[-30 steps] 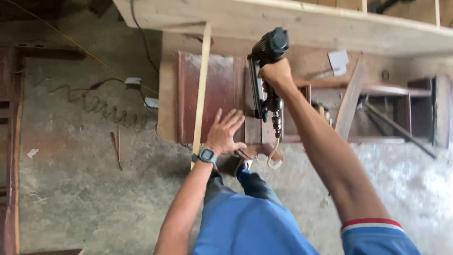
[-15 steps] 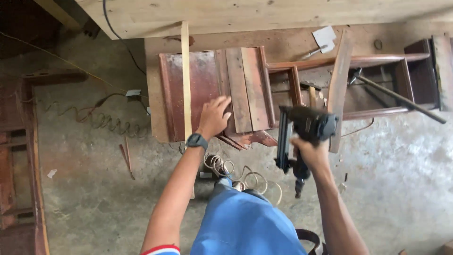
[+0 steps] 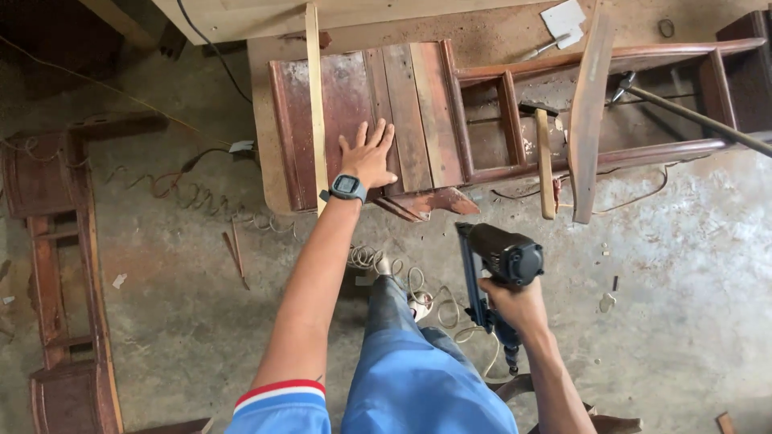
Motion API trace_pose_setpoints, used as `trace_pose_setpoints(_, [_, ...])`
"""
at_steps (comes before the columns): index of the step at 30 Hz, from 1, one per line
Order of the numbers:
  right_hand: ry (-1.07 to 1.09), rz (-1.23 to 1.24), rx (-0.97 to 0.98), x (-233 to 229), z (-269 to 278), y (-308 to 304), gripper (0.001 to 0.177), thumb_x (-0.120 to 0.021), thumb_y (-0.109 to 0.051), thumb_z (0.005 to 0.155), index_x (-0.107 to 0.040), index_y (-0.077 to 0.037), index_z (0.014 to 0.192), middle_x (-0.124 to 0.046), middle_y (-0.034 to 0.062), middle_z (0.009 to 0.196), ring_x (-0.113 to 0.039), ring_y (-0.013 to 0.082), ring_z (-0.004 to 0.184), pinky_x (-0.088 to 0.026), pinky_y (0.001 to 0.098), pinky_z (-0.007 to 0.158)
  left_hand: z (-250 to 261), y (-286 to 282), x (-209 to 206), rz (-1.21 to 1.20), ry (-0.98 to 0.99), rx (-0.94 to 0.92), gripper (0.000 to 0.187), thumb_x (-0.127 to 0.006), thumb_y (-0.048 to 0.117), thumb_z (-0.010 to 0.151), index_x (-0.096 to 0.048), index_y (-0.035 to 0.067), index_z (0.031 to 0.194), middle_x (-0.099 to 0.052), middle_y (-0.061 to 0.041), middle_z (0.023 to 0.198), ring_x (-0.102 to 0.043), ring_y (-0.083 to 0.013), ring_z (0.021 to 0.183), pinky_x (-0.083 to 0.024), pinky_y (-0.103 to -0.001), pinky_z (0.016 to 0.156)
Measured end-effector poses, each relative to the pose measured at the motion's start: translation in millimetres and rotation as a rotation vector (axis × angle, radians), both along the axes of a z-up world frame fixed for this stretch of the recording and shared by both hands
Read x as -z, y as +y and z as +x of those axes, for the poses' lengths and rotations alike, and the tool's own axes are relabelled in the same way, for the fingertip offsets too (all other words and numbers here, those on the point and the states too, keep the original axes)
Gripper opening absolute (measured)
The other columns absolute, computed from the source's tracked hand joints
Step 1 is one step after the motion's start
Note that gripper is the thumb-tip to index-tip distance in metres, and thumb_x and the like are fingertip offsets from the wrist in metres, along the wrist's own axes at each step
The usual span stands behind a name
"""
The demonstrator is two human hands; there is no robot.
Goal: Using a pneumatic nail gun to assemble wooden furniture components by fastening slats to a frame.
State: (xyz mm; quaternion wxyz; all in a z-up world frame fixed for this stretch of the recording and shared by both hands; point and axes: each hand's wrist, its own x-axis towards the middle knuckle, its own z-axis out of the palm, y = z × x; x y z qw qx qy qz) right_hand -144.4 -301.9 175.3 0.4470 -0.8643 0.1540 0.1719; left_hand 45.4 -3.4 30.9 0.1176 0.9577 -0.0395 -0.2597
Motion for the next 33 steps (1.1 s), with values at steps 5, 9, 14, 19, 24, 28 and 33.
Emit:
trace_pose_setpoints(5, [-0.016,0.061,-0.052,-31.7,5.6,40.8,0.023,-0.085,-0.002,0.072,-0.07,-0.001,0.055,-0.061,0.012,0.042,-0.06,0.0213,0.041,-0.049,0.0356,0.055,2.8,1.2,-14.0,-0.022,0.078,0.021,0.12,-0.078,0.055,0.081,0.0,0.026,0.167,0.006,-0.002,0.174,0.004,-0.042,0.157,-0.02,-0.086,0.108])
trace_pose_setpoints(9, [0.111,0.005,-0.082,-33.0,32.8,86.2,0.027,-0.079,-0.006,0.071,-0.065,-0.005,0.049,-0.056,0.0097,0.039,-0.057,0.0223,0.037,-0.046,0.036,0.049,3.0,0.3,-23.7,0.012,0.071,0.008,0.118,-0.081,0.049,0.082,-0.003,0.023,0.166,0.004,0.0,0.174,-0.001,-0.0393,0.158,-0.029,-0.089,0.101])
trace_pose_setpoints(14, [0.213,-0.007,-0.039,8.8,68.2,123.5,0.014,-0.074,0.004,0.075,-0.069,-0.003,0.064,-0.06,0.0078,0.046,-0.06,0.0207,0.037,-0.048,0.0331,0.044,4.1,2.9,-30.2,0.016,0.087,0.03,0.117,-0.082,0.047,0.084,-0.004,0.018,0.166,0.005,-0.005,0.174,-0.003,-0.0421,0.157,-0.034,-0.089,0.098])
trace_pose_setpoints(19, [0.226,-0.149,-0.028,24.7,84.5,145.3,0.016,-0.074,-0.005,0.066,-0.063,-0.003,0.055,-0.057,0.0113,0.041,-0.062,0.0243,0.034,-0.049,0.0373,0.041,5.5,10.3,-28.3,0.017,0.071,0.081,0.116,-0.083,0.045,0.084,-0.006,0.016,0.166,0.003,-0.009,0.174,-0.006,-0.0436,0.157,-0.042,-0.084,0.094])
trace_pose_setpoints(24, [0.261,-0.163,0.04,22.0,87.9,158.3,0.01,-0.075,-0.002,0.065,-0.067,0.0,0.061,-0.061,0.0127,0.047,-0.065,0.0251,0.038,-0.052,0.0387,0.04,7.9,12.9,-19.6,0.034,0.026,0.123,0.114,-0.084,0.044,0.083,-0.011,0.014,0.165,0.0,-0.008,0.174,-0.01,-0.0454,0.154,-0.047,-0.083,0.087])
trace_pose_setpoints(28, [0.271,-0.196,0.071,33.2,86.9,158.5,0.007,-0.074,-0.002,0.065,-0.069,0.001,0.063,-0.061,0.0125,0.049,-0.065,0.0252,0.038,-0.05,0.04,0.038,39.4,22.8,60.6,0.004,-0.119,0.219,0.084,-0.072,0.026,0.094,-0.025,0.017,0.162,-0.017,-0.003,0.172,-0.028,-0.0389,0.147,-0.058,-0.071,0.07])
trace_pose_setpoints(33, [0.283,-0.198,0.086,19.8,93.9,165.4,0.006,-0.074,0.0,0.069,-0.072,0.005,0.07,-0.061,0.0137,0.051,-0.064,0.0243,0.039,-0.049,0.0371,0.04,-22.4,38.6,-12.1,-0.008,-0.286,0.238,0.058,-0.04,0.01,0.1,-0.038,0.015,0.158,-0.031,-0.005,0.168,-0.036,-0.0418,0.147,-0.05,-0.07,0.09])
